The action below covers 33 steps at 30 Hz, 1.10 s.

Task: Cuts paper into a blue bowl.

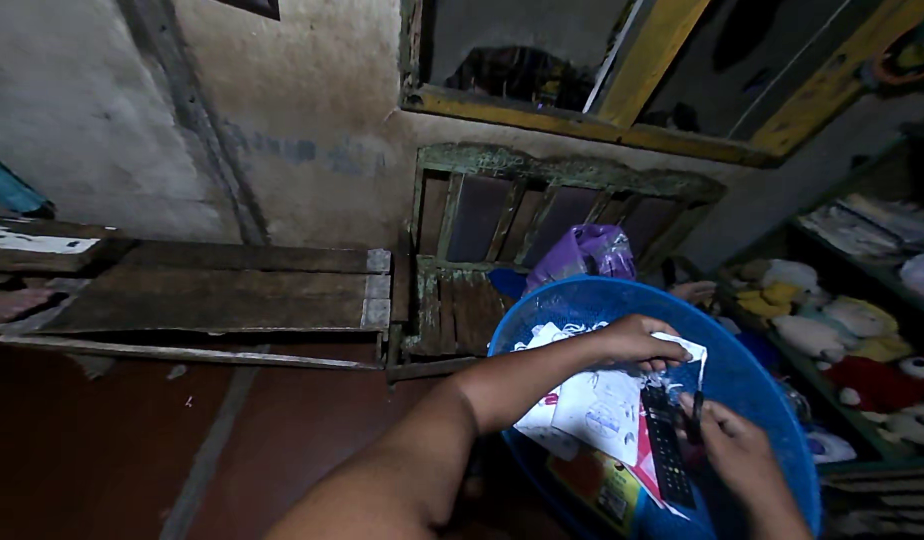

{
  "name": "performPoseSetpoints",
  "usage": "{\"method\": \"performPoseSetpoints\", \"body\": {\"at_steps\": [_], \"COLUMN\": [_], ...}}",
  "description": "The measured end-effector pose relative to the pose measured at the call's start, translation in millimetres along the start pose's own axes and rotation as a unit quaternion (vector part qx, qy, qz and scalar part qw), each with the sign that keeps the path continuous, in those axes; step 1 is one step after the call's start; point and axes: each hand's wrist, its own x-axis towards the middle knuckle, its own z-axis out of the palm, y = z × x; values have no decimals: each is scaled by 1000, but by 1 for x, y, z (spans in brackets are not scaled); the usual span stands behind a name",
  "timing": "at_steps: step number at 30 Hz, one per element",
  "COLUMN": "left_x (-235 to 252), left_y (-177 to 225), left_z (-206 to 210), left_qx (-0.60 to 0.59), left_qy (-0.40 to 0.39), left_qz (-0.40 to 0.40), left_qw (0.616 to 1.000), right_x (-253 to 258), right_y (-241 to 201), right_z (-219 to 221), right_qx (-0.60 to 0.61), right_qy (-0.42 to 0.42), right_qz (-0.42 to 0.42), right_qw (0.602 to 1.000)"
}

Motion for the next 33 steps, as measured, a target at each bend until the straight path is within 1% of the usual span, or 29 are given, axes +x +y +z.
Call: {"method": "performPoseSetpoints", "body": {"at_steps": [12, 15, 18, 20, 22, 24, 26, 27, 28, 29, 30, 32, 33], "left_x": [0, 1, 2, 3, 2, -1, -3, -1, 1, 2, 1, -7, -10], "left_y": [-1, -1, -3, -4, 1, 21, 43, 48, 49, 47, 41, 20, 7], "left_z": [2, 2, 2, 1, -5, -14, -25, -32, -41, -50, -59, -75, -82], "left_qx": [11, 15, 32, 69, 164, 299, 412, 450, 474, 488, 493, 475, 463], "left_qy": [6, 6, 9, 11, 28, 68, 133, 177, 211, 230, 231, 206, 193], "left_qz": [9, 7, 24, 57, 115, 170, 180, 175, 159, 126, 77, -26, -58], "left_qw": [1000, 1000, 999, 996, 979, 936, 883, 857, 840, 833, 836, 855, 863], "right_x": [0, -1, 0, 0, 3, 8, 13, 17, 20, 23, 26, 39, 48], "right_y": [-1, -1, 0, 0, 1, 0, -7, -13, -19, -25, -32, -44, -48], "right_z": [-1, -1, 0, 0, 1, -2, -10, -14, -20, -27, -34, -47, -53], "right_qx": [-6, 4, 3, -12, -44, -82, -103, -105, -98, -83, -54, 38, 84], "right_qy": [4, 2, 5, 8, 16, 23, 36, 44, 51, 56, 59, 50, 41], "right_qz": [-11, -1, -2, -6, -8, -3, 1, -1, -2, 2, 9, 24, 34], "right_qw": [1000, 1000, 1000, 1000, 999, 996, 994, 993, 994, 995, 997, 998, 995]}}
